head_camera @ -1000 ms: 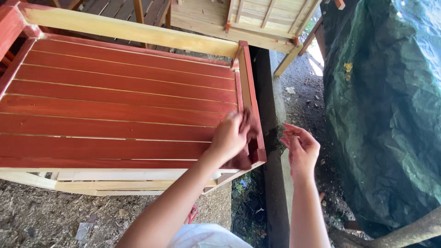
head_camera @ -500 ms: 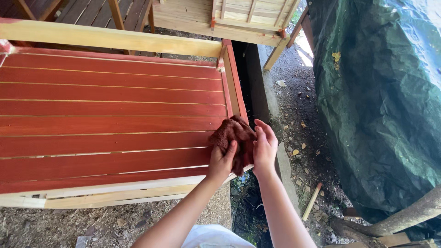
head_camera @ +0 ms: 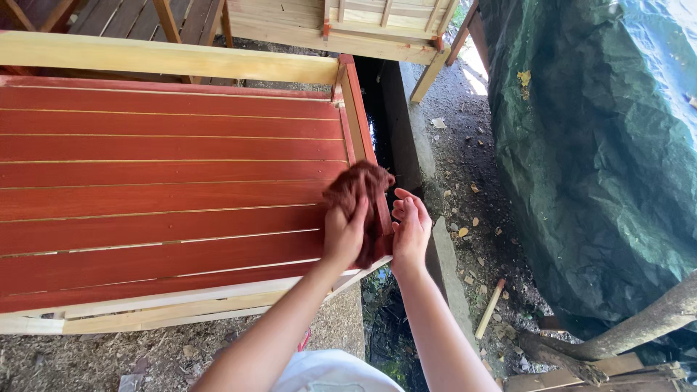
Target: The person wipes a red-stained wooden furniture frame with a cloth, running the cloth along the edges, rails, and slats of the frame to remove excess stain. They work around the frame, treating different sides and corners one after another.
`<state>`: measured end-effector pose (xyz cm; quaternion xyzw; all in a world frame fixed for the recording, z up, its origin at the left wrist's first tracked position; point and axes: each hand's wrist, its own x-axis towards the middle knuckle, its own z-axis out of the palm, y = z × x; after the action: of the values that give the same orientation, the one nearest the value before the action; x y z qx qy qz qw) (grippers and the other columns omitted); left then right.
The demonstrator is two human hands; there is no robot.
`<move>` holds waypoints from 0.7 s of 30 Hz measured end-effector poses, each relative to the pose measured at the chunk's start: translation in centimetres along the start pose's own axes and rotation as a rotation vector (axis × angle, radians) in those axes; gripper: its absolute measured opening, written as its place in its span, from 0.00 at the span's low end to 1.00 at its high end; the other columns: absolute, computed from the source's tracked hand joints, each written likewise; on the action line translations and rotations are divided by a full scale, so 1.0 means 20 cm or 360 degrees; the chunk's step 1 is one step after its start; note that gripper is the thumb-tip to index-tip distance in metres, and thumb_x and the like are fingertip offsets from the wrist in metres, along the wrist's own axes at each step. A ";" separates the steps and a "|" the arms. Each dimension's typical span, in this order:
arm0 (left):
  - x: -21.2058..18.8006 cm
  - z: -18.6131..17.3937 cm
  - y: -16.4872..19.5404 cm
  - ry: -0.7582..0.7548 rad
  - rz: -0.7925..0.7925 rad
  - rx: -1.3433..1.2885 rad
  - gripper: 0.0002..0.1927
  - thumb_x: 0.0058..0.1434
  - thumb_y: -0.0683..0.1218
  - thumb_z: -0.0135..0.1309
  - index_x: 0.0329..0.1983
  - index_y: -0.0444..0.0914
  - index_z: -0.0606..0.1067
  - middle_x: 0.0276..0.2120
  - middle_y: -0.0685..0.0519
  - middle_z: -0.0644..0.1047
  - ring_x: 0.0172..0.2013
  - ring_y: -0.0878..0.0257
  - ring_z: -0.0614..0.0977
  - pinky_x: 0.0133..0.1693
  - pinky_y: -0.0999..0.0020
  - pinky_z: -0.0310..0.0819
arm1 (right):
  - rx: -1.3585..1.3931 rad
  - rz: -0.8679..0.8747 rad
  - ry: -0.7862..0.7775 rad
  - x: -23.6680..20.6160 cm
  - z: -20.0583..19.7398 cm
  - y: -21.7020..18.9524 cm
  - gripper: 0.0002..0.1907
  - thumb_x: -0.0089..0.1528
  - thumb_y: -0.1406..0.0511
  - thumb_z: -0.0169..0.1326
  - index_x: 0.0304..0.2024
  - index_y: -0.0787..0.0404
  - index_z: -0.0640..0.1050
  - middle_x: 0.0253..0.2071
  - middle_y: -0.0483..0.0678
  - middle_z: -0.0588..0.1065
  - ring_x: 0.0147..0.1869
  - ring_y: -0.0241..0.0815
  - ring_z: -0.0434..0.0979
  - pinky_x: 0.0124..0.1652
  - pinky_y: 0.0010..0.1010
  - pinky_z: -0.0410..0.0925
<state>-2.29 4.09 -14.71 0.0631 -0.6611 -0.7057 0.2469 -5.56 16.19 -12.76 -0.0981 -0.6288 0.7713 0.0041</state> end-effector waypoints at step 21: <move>0.43 0.03 -0.18 0.0183 -0.0060 0.0707 0.24 0.65 0.57 0.56 0.30 0.30 0.75 0.29 0.33 0.78 0.31 0.36 0.81 0.34 0.46 0.73 | -0.0059 0.0081 0.0037 0.03 0.01 0.00 0.18 0.67 0.54 0.46 0.54 0.52 0.79 0.43 0.40 0.72 0.44 0.31 0.67 0.41 0.24 0.60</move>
<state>-11.06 0.92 -16.02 0.1683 -0.7838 -0.5425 0.2510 -6.12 16.01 -12.73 -0.1230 -0.6402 0.7583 -0.0100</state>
